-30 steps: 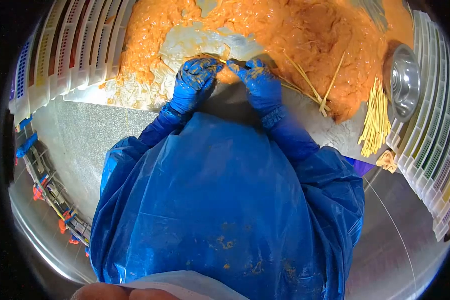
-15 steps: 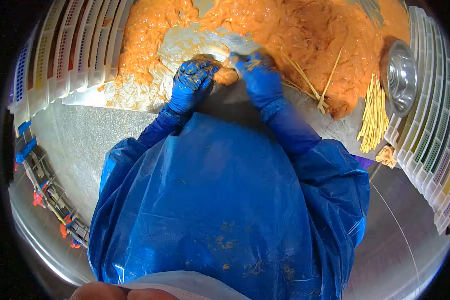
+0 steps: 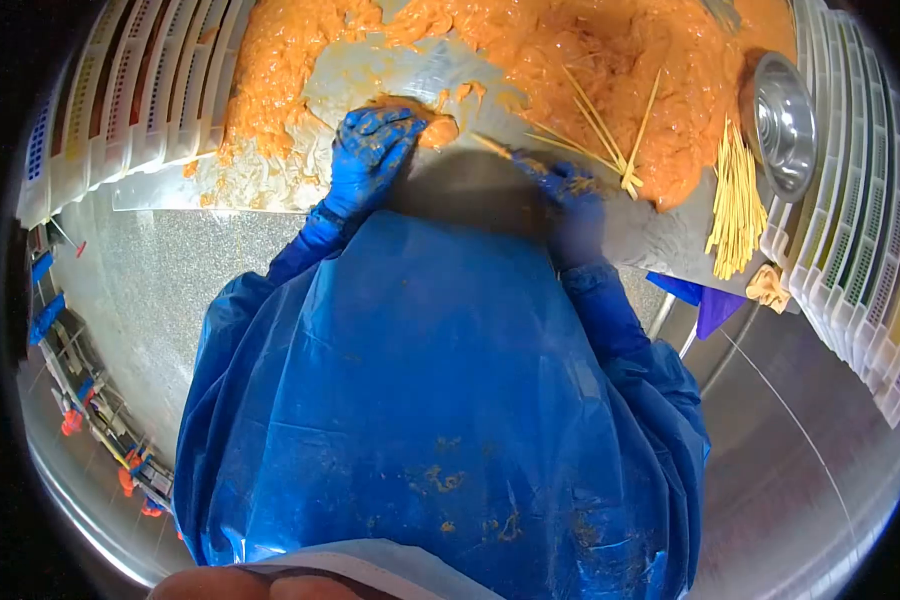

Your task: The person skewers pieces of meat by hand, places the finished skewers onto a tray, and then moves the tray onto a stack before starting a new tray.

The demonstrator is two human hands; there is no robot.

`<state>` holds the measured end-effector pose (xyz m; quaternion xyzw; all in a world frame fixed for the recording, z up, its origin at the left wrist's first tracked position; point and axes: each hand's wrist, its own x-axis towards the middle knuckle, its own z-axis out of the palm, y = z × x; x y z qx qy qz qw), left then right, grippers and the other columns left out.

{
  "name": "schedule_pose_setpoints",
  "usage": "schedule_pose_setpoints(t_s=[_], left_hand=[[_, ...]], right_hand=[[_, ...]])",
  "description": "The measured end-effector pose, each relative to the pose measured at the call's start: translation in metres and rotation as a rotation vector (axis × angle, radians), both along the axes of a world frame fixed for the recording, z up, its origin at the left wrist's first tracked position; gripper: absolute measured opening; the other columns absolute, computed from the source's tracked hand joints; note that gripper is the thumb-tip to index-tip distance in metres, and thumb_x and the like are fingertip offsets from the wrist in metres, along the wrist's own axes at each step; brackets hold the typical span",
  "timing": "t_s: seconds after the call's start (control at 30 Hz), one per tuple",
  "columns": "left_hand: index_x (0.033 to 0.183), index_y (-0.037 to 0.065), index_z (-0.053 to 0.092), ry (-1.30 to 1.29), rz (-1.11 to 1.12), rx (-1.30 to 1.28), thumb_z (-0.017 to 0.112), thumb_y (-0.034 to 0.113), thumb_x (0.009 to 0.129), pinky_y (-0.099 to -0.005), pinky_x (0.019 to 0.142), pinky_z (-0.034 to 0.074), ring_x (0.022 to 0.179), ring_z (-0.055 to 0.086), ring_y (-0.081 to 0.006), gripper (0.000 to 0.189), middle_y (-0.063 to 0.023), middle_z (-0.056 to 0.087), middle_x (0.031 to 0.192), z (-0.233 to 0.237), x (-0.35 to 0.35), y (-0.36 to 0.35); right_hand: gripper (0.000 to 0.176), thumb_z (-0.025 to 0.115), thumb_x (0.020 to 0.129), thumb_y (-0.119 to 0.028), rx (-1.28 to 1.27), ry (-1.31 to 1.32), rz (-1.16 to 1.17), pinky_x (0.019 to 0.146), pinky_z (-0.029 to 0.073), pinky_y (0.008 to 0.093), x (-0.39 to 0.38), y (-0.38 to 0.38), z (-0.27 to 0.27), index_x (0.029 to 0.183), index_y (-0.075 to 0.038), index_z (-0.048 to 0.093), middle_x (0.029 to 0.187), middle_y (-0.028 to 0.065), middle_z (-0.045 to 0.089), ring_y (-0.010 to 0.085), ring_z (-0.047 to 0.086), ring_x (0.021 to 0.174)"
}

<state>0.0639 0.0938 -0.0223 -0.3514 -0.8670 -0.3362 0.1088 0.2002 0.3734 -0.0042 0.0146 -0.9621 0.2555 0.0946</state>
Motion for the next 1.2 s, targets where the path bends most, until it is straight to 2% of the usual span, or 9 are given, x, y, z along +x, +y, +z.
schedule_pose_setpoints(t_s=[0.13, 0.37, 0.47, 0.57, 0.63, 0.77, 0.87, 0.93, 1.2], left_hand=[[0.101, 0.014, 0.074, 0.006, -0.042, 0.035, 0.066, 0.015, 0.083, -0.0415, 0.087, 0.047, 0.098, 0.06, -0.0283, 0.02, -0.0058, 0.069, 0.105, -0.01, -0.005, 0.007], [0.097, 0.014, 0.074, 0.0, -0.029, 0.036, 0.068, 0.015, 0.08, -0.0412, 0.083, 0.048, 0.093, 0.062, -0.0288, 0.017, -0.0063, 0.07, 0.1, -0.005, -0.005, 0.01], [0.096, 0.014, 0.074, -0.004, -0.025, 0.038, 0.069, 0.014, 0.079, -0.0417, 0.082, 0.049, 0.093, 0.061, -0.0292, 0.017, -0.0063, 0.07, 0.1, -0.005, -0.006, 0.011], [0.102, 0.016, 0.073, -0.05, -0.027, -0.001, 0.067, 0.013, 0.082, -0.0418, 0.088, 0.047, 0.099, 0.06, -0.0301, 0.021, -0.0062, 0.069, 0.104, -0.007, -0.005, 0.008], [0.104, 0.016, 0.073, -0.052, -0.02, -0.02, 0.067, 0.014, 0.082, -0.0423, 0.088, 0.047, 0.101, 0.059, -0.0305, 0.023, -0.0062, 0.068, 0.105, -0.007, -0.004, 0.009], [0.107, 0.016, 0.072, -0.096, -0.048, -0.035, 0.068, 0.014, 0.081, -0.0419, 0.09, 0.046, 0.104, 0.058, -0.0302, 0.026, -0.007, 0.068, 0.107, -0.005, -0.005, 0.008], [0.109, 0.015, 0.072, -0.191, -0.028, 0.078, 0.068, 0.012, 0.082, -0.0411, 0.093, 0.046, 0.105, 0.058, -0.0302, 0.028, -0.0084, 0.068, 0.107, 0.0, -0.007, 0.002], [0.109, 0.015, 0.072, -0.217, 0.171, 0.122, 0.068, 0.011, 0.082, -0.0399, 0.095, 0.045, 0.106, 0.058, -0.0302, 0.027, -0.0097, 0.068, 0.106, 0.016, -0.013, -0.002], [0.103, 0.015, 0.074, -0.234, 0.063, 0.022, 0.068, 0.006, 0.081, -0.0387, 0.089, 0.048, 0.099, 0.06, -0.0286, 0.024, -0.0079, 0.068, 0.101, 0.001, -0.021, -0.006]], right_hand=[[0.044, 0.057, 0.077, -0.002, -0.112, -0.045, -0.007, 0.08, 0.05, 0.0427, 0.0, -0.012, 0.001, 0.114, -0.021, 0.07, 0.101, 0.012, 0.063, 0.034, 0.06, 0.095], [0.048, 0.057, 0.077, -0.002, -0.128, 0.007, 0.018, 0.08, 0.05, 0.0429, -0.006, -0.025, 0.002, 0.118, -0.024, 0.069, 0.099, 0.0107, 0.063, 0.0337, 0.06, 0.094], [0.043, 0.06, 0.077, 0.001, -0.077, -0.059, 0.003, 0.085, 0.05, 0.0399, -0.01, -0.029, 0.007, 0.113, -0.019, 0.071, 0.103, 0.0114, 0.064, 0.0335, 0.061, 0.098], [0.04, 0.06, 0.079, -0.001, -0.141, -0.029, 0.007, 0.086, 0.05, 0.041, -0.014, -0.032, 0.005, 0.113, -0.019, 0.071, 0.105, 0.0121, 0.064, 0.0337, 0.061, 0.099], [0.046, 0.055, 0.08, -0.001, -0.127, 0.06, 0.021, 0.079, 0.05, 0.0431, -0.018, -0.035, 0.004, 0.117, -0.024, 0.07, 0.096, 0.0109, 0.062, 0.0327, 0.06, 0.092], [0.046, 0.054, 0.081, -0.001, -0.069, -0.06, 0.038, 0.08, 0.05, 0.0438, -0.033, -0.045, 0.01, 0.117, -0.024, 0.07, 0.097, 0.0116, 0.062, 0.0327, 0.06, 0.093], [0.046, 0.053, 0.082, -0.001, -0.086, -0.024, 0.036, 0.08, 0.05, 0.0431, -0.036, -0.045, -0.004, 0.118, -0.024, 0.069, 0.097, 0.0115, 0.062, 0.0323, 0.06, 0.094], [0.047, 0.053, 0.081, -0.001, -0.072, 0.005, 0.042, 0.079, 0.05, 0.0427, -0.032, -0.044, -0.001, 0.119, -0.024, 0.069, 0.096, 0.0106, 0.062, 0.0317, 0.06, 0.093], [0.052, 0.054, 0.078, 0.001, -0.207, -0.149, 0.048, 0.082, 0.05, 0.0411, -0.039, -0.049, 0.01, 0.121, -0.024, 0.068, 0.098, 0.0121, 0.061, 0.0323, 0.059, 0.095]])
